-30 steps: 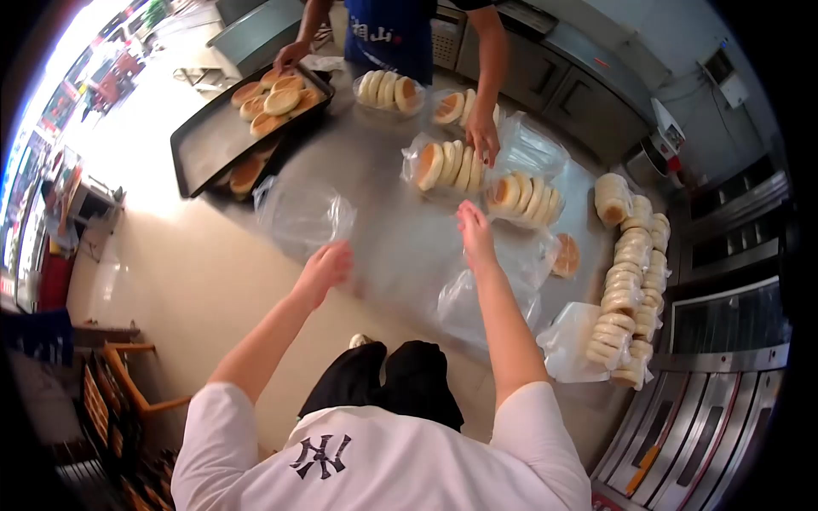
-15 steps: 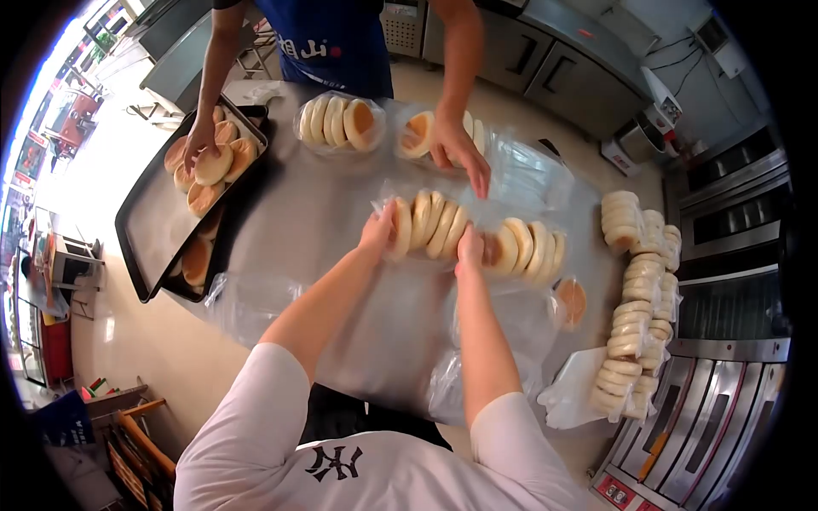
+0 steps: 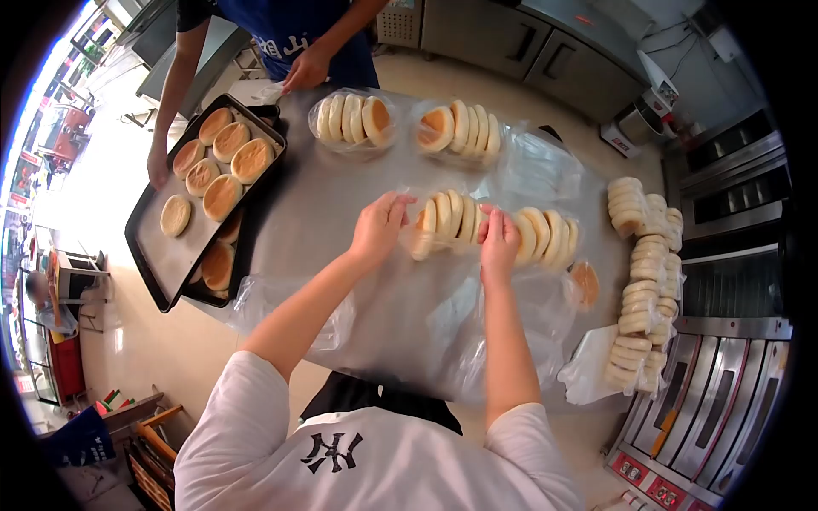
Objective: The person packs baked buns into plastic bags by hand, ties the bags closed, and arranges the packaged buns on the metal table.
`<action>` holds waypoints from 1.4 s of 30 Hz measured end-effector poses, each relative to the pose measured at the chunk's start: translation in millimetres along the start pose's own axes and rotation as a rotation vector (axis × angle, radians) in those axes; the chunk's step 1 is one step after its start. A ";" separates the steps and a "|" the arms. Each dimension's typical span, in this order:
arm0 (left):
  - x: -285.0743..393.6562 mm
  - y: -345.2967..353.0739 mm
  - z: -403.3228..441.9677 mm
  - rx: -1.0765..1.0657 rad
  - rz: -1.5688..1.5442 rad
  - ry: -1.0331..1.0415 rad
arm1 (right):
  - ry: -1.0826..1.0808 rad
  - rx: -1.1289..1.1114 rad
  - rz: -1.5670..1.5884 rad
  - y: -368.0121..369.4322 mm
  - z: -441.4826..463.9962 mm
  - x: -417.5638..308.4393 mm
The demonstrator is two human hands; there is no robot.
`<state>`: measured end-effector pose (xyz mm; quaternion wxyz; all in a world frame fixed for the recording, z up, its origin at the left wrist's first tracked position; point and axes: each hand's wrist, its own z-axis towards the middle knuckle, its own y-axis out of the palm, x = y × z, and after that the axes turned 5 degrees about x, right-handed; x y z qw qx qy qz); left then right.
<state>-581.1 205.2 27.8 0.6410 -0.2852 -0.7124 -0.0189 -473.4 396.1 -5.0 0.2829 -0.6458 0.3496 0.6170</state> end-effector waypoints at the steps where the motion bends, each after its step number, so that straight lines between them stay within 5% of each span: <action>1: 11.9 -9.2 -9.6 -0.039 0.032 0.003 | 0.095 -0.050 0.019 1.4 -9.2 -19.3; 2: 18.4 -16.1 -20.0 -0.049 0.031 0.008 | 0.092 -0.038 0.018 2.1 -20.4 -35.5; 4: 26.5 -28.7 -42.6 -0.003 0.144 0.362 | 0.059 -0.159 0.080 2.7 -44.1 -62.9; 8: 34.3 -57.5 -92.4 -0.121 -0.057 0.339 | 0.025 -0.286 0.004 -18.2 -111.7 -100.3; 10: 42.3 -75.3 -113.8 -0.311 -0.305 0.159 | -0.008 -0.318 -0.031 -19.7 -147.3 -109.1; 13: 48.1 -89.1 -134.4 -0.437 -0.281 -0.035 | -0.038 -0.374 -0.272 -25.2 -188.7 -116.4; 19: 35.2 -96.5 -174.1 -0.685 -0.071 0.049 | -0.020 -0.314 -0.557 -29.0 -247.7 -127.0; 23: 18.0 -108.4 -212.6 -0.630 0.049 0.196 | -0.071 -0.406 -0.680 -14.2 -276.6 -117.2; 25: 7.2 -109.3 -225.5 -0.506 0.343 0.445 | -0.580 -0.443 -1.017 -11.1 -280.8 -76.9; 27: 11.0 -107.3 -236.8 -0.466 0.394 0.444 | -0.635 -0.406 -0.958 -14.5 -285.0 -69.4; 29: 11.5 -97.4 -248.8 -0.244 0.225 0.510 | -0.678 -0.375 -0.896 -19.7 -285.3 -73.4; 32: -10.2 -70.0 -243.2 -0.359 -0.104 0.618 | -0.751 -0.269 -0.892 -31.9 -282.8 -95.5; 35: -18.0 -43.6 -242.9 -0.388 -0.065 0.468 | -0.735 -0.239 -1.072 -45.1 -280.7 -102.0; 40: 1.7 -30.3 -229.8 -0.420 0.176 0.488 | -0.780 -0.222 -0.856 -53.5 -268.2 -92.0; 42: 22.6 -29.3 -228.5 -0.619 0.131 0.259 | -0.735 -0.178 -0.815 -61.5 -264.9 -89.4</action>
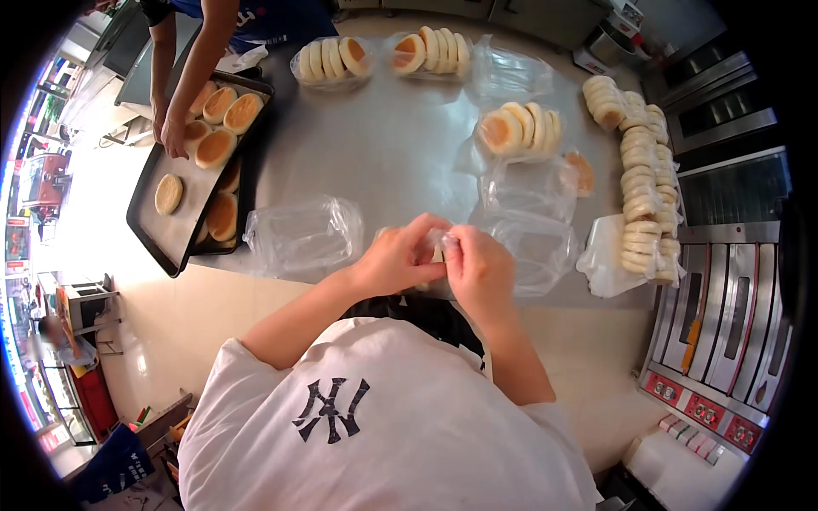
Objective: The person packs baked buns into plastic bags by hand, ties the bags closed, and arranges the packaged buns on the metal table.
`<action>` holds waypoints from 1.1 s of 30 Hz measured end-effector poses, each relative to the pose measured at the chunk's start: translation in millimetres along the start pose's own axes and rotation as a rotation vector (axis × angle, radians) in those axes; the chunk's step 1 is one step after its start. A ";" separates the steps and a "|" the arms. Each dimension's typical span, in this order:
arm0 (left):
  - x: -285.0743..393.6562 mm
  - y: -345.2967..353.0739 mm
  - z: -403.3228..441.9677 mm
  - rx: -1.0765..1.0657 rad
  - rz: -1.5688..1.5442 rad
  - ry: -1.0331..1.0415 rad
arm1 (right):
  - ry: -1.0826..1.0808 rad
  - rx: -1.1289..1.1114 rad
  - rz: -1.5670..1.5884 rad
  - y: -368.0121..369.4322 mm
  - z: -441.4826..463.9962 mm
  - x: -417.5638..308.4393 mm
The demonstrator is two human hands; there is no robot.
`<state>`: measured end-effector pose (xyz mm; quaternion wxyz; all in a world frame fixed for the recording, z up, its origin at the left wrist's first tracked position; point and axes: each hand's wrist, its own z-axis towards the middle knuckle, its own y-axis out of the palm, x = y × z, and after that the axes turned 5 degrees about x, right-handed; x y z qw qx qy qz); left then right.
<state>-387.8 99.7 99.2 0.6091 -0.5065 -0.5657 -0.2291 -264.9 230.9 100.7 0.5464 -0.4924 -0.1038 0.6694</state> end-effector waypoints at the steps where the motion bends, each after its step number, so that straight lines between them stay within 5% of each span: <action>1: 10.0 -2.9 -2.8 -0.006 0.005 -0.004 | 0.065 0.034 0.021 -3.0 -2.5 3.9; 5: 37.8 -2.8 -1.7 -0.044 -0.126 -0.122 | 0.378 0.054 0.301 -21.1 -14.0 14.3; 7: 33.9 5.7 6.1 -0.055 -0.110 -0.096 | 0.350 0.068 0.296 -19.6 -11.7 18.9; 12: -53.9 55.9 27.5 0.110 0.182 0.281 | 0.054 -0.053 0.170 -4.4 -1.2 17.7; 16: -32.9 37.4 13.5 0.083 0.098 -0.012 | -0.094 -0.050 0.180 -4.7 3.9 18.2; 23: -55.9 34.1 -2.5 0.040 0.057 0.030 | -0.363 -0.163 0.079 13.5 0.5 59.6; 28: -52.8 14.7 -18.2 0.161 -0.344 -0.090 | -0.423 -0.257 0.071 7.7 -25.0 56.8; 31: -52.2 27.5 -25.6 0.270 -0.232 -0.100 | -0.634 -0.399 0.222 23.4 -38.9 44.7; 33: -54.8 33.9 -24.3 0.378 0.325 0.168 | -0.403 -0.036 0.319 41.0 -20.1 43.0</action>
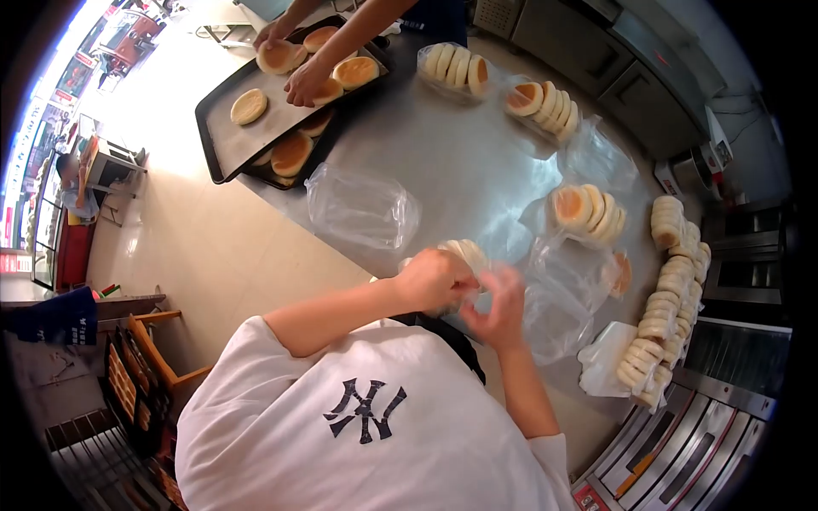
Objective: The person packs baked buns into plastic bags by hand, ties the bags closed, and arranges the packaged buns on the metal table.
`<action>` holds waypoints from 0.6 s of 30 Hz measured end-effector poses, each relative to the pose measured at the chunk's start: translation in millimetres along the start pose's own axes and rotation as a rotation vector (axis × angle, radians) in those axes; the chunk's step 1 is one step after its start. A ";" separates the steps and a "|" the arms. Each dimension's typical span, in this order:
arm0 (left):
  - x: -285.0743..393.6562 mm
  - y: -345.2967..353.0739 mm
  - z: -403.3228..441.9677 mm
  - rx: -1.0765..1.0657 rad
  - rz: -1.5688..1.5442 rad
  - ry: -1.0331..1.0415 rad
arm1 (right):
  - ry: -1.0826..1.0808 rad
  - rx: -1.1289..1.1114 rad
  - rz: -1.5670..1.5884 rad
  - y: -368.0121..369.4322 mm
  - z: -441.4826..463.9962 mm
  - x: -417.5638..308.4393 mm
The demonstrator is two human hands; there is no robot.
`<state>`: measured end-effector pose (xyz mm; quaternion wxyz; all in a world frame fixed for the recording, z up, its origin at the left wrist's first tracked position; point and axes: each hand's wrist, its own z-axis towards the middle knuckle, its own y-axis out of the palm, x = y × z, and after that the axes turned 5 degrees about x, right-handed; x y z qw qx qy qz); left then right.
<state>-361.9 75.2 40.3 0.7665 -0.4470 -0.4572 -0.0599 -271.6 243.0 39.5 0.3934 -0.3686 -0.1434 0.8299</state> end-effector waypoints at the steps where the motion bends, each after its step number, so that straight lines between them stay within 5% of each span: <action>1: -1.7 2.5 0.5 0.132 0.138 0.262 | -0.002 -0.004 0.003 5.7 7.6 7.5; 4: -7.9 -6.5 -1.0 0.077 0.448 0.388 | 0.118 -0.288 0.095 23.8 18.0 34.4; 6: -17.3 -5.5 -1.3 0.126 0.428 0.426 | -0.002 -0.532 -0.015 34.9 17.1 48.4; 10: -19.1 -2.5 5.9 0.349 0.365 0.526 | -0.025 -0.519 -0.213 35.7 26.9 41.4; 13: -12.0 -7.9 11.8 0.379 0.302 0.391 | 0.202 -0.727 0.089 30.5 30.5 44.9; 16: -15.7 -8.2 9.5 0.366 0.264 0.301 | 0.188 -0.846 -0.110 32.4 37.0 36.5; 18: -21.5 -7.4 11.3 0.366 0.256 0.439 | 0.206 -0.678 -0.086 38.8 34.6 37.5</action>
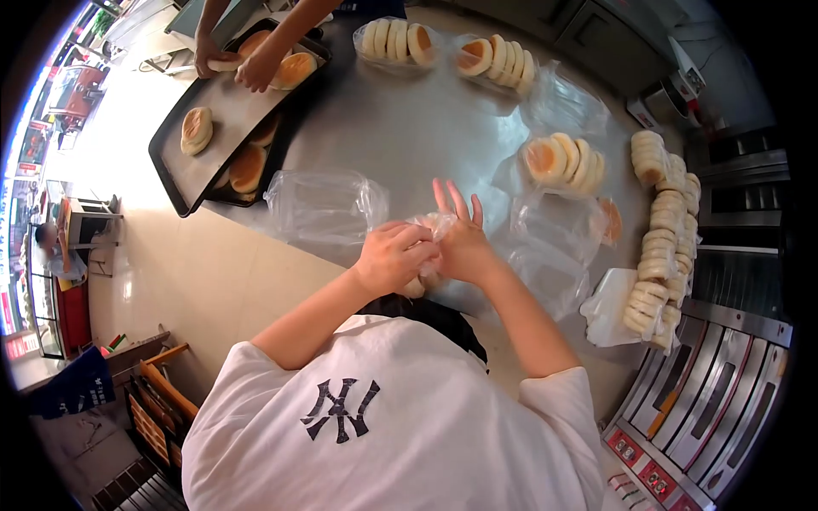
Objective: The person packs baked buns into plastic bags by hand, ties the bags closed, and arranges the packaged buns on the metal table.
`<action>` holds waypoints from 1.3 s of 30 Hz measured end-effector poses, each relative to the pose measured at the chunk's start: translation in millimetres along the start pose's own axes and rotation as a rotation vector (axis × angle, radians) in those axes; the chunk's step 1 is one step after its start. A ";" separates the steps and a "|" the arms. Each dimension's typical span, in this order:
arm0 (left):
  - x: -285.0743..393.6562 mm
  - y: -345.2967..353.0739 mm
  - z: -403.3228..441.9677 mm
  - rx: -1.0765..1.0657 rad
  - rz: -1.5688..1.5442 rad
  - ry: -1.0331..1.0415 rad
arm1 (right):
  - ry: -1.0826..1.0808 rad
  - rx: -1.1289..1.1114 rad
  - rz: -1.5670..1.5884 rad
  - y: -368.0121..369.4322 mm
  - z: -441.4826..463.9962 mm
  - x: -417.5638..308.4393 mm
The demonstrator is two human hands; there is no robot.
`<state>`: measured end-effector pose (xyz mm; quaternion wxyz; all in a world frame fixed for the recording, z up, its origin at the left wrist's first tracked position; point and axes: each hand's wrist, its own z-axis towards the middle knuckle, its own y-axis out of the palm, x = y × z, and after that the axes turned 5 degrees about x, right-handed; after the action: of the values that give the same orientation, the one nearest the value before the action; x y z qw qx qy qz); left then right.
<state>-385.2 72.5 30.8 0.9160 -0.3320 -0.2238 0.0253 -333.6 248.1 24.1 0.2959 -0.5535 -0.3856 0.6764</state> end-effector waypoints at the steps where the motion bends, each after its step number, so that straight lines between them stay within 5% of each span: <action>1: -0.4 -0.5 1.9 0.001 -0.003 0.002 | 0.001 0.080 0.021 0.0 0.8 2.2; 11: 1.3 -7.6 -4.8 0.017 -0.066 -0.049 | -0.080 0.041 -0.184 -5.1 0.1 4.0; 13: 0.6 -8.7 -3.8 0.031 -0.069 -0.076 | -0.173 0.283 -0.045 -4.6 -3.1 13.8; 16: 2.8 -9.0 1.0 0.033 -0.091 0.022 | -0.251 0.324 -0.024 10.4 -3.5 20.5; 26: -0.5 -8.9 -4.7 -0.013 -0.105 -0.041 | 0.033 0.210 -0.243 -13.9 -18.2 3.1; 29: -2.6 -6.1 -5.8 0.008 -0.109 -0.050 | 0.160 -0.153 0.108 -28.8 -20.4 14.2; 31: -2.1 -6.2 -0.4 0.025 -0.108 -0.070 | 0.439 -0.139 1.222 -19.5 -11.4 17.1; 32: -3.9 -7.6 3.8 0.006 -0.087 -0.018 | 0.441 -0.139 1.222 -11.0 -9.2 12.8; 34: -7.3 -10.5 6.1 -0.026 -0.066 0.030 | 0.242 0.295 0.589 5.8 -5.7 -3.1; 35: -11.2 -12.9 5.1 -0.192 -0.043 0.018 | 0.248 0.298 0.596 5.2 -7.0 -3.7; 37: -22.5 -18.2 -9.6 -0.359 -0.022 0.008 | -0.047 0.552 -0.118 -4.0 -11.7 1.2; 39: -51.0 -13.8 -56.0 -0.648 0.099 0.008 | 0.064 0.517 -0.227 15.3 -30.5 49.8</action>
<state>-408.6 18.4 -18.7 0.7611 -0.6170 -0.2000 -0.0040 -314.0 287.2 -17.5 0.5131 -0.4340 -0.2504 0.6969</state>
